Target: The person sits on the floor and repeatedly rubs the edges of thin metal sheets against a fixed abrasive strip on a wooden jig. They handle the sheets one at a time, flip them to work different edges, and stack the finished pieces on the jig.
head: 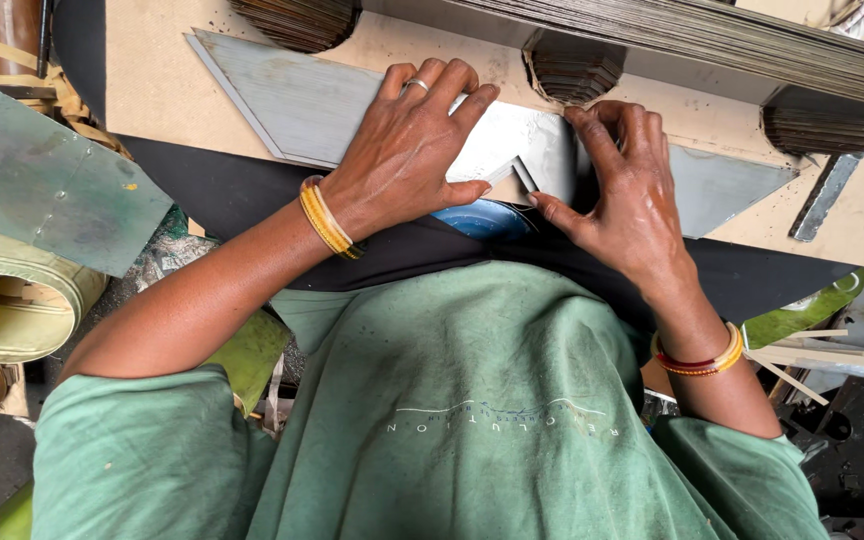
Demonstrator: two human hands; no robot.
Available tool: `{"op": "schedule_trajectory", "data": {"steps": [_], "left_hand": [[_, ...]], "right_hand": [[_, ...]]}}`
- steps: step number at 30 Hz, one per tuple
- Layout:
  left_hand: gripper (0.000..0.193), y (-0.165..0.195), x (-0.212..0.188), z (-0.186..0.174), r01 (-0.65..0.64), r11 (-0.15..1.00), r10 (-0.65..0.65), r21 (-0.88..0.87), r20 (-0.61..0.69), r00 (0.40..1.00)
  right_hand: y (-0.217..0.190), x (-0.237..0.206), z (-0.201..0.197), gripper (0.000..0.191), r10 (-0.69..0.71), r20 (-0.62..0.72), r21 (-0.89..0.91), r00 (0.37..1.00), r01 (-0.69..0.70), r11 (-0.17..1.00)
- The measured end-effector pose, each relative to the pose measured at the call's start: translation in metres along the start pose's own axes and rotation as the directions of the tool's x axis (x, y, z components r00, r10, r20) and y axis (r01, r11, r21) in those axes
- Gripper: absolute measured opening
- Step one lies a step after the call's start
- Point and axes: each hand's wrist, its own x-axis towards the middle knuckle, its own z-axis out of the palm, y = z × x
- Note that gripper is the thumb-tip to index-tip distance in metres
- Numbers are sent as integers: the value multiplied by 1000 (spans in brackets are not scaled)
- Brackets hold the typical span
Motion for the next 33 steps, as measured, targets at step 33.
{"op": "schedule_trajectory", "data": {"steps": [33], "left_hand": [[69,5,10,18,84,994,-81,63,-43,996]], "right_hand": [[-23,23,-17,85,26,167,-96,986,-10,995]]}}
